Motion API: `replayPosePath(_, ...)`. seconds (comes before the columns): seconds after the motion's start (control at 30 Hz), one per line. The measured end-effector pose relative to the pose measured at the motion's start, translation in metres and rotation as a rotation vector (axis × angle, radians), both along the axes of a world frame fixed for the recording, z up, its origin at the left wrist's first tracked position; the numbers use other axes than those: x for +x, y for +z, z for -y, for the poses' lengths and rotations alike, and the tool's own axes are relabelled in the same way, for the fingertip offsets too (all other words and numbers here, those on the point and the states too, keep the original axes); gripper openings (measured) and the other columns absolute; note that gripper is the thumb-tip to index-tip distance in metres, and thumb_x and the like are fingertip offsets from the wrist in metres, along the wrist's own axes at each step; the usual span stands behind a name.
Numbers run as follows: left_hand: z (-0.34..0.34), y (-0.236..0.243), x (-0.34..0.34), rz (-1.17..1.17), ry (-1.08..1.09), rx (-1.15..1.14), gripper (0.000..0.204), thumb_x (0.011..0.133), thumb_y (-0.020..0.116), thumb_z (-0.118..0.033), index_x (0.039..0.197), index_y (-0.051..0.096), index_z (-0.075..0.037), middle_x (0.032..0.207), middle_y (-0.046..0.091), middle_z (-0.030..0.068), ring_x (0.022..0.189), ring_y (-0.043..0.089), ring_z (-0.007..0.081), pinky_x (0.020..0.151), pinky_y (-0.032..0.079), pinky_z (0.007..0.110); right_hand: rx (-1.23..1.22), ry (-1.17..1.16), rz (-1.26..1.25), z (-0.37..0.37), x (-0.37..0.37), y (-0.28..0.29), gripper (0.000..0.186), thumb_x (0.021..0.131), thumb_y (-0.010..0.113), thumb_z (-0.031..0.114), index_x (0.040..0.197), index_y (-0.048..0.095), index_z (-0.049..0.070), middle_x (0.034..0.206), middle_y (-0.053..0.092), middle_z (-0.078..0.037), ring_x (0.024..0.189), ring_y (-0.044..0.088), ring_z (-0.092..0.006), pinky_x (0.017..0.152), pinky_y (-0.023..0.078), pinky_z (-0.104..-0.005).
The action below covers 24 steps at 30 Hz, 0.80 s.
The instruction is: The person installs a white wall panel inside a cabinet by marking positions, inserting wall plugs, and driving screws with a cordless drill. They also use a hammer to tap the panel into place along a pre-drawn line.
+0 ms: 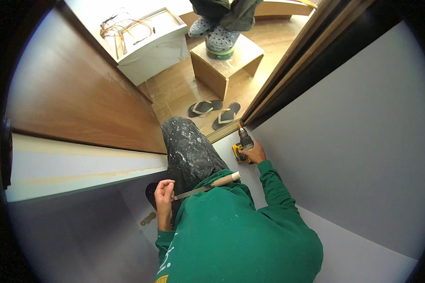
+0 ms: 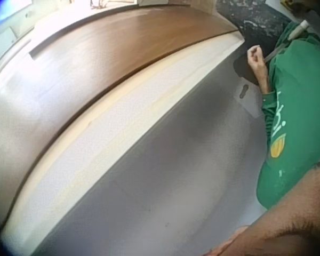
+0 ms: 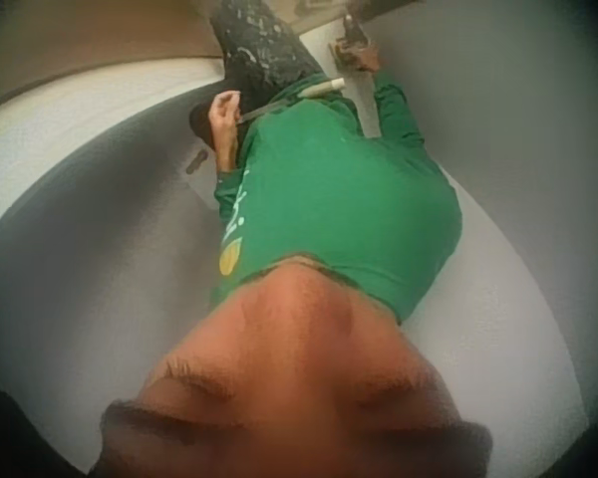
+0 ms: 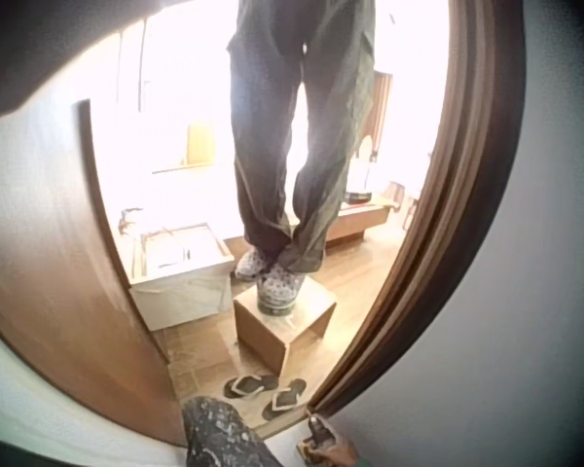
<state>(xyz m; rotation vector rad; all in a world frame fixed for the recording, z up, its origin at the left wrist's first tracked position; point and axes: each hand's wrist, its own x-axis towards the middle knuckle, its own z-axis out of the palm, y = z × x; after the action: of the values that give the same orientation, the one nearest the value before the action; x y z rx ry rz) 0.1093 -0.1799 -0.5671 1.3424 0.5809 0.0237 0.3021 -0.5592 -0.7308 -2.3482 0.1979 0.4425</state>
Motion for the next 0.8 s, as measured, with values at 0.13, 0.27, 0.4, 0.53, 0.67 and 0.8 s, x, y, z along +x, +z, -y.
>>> replayPosePath(0.13, 0.014, 0.012, 0.027, 0.082, -0.18, 0.185, 0.022, 0.094, 0.078, -0.016, 0.105, 0.068, -0.001, 0.069, 0.044, -0.01, 0.063, 0.039, 0.0009, 0.055, 0.03, 0.022, 0.054, 0.062, 0.132, 0.002, 0.013, 0.029, 0.055, 0.07, 0.089, 0.025, 0.115, 0.07, 0.001, 0.104, 0.074, -0.017, 0.099, 0.072, -0.0313, 0.09, 0.056, -0.0427)
replayPosePath(0.27, 0.044, 0.065, 0.07, 0.158, -0.405, 0.545, 0.053, 0.081, 0.089, -0.025, 0.121, 0.065, 0.0, 0.072, 0.048, 0.001, 0.064, 0.047, 0.0104, 0.058, 0.038, 0.028, 0.136, 0.159, 0.196, -0.015, 0.011, 0.152, 0.054, 0.071, 0.088, 0.021, 0.117, 0.069, 0.001, 0.1, 0.076, -0.016, 0.091, 0.074, -0.0289, 0.083, 0.058, -0.0397)
replayPosePath(0.4, 0.087, 0.059, 0.118, 0.614, -0.533, 0.94, 0.082, 0.068, 0.095, -0.038, 0.128, 0.057, 0.004, 0.097, 0.058, 0.0177, 0.09, 0.058, 0.0343, 0.083, 0.05, 0.044, 0.24, 0.221, 0.241, -0.055, 0.008, 0.27, 0.055, 0.072, 0.089, 0.023, 0.117, 0.068, -0.001, 0.098, 0.075, -0.014, 0.088, 0.073, -0.0241, 0.083, 0.058, -0.0372)
replayPosePath(0.53, 0.113, 0.085, 0.152, 0.756, -0.526, 1.085, 0.092, 0.061, 0.097, -0.042, 0.127, 0.054, 0.005, 0.106, 0.057, 0.0189, 0.099, 0.057, 0.0384, 0.091, 0.049, 0.047, 0.349, 0.301, 0.397, -0.076, 0.004, 0.321, 0.056, 0.073, 0.089, 0.023, 0.118, 0.066, -0.002, 0.098, 0.073, -0.014, 0.088, 0.071, -0.0185, 0.083, 0.058, -0.0343)
replayPosePath(0.67, 0.106, 0.108, 0.157, 0.668, -0.405, 1.158, 0.078, 0.056, 0.095, -0.031, 0.115, 0.056, 0.002, 0.104, 0.053, 0.0187, 0.101, 0.055, 0.0393, 0.089, 0.047, 0.049, 0.644, 0.311, 0.264, -0.091, 0.004, 0.332, 0.058, 0.081, 0.088, 0.02, 0.126, 0.063, -0.005, 0.11, 0.072, -0.014, 0.1, 0.067, -0.0157, 0.09, 0.055, -0.0325)
replayPosePath(0.8, 0.081, 0.073, 0.15, 0.753, -0.332, 1.097, 0.067, 0.055, 0.089, -0.021, 0.107, 0.055, 0.003, 0.103, 0.051, 0.0209, 0.099, 0.053, 0.0428, 0.086, 0.047, 0.048, 0.671, 0.419, 0.167, -0.109, 0.008, 0.295, 0.061, 0.084, 0.087, 0.02, 0.132, 0.061, -0.005, 0.118, 0.07, -0.011, 0.108, 0.064, -0.016, 0.096, 0.052, -0.0313)
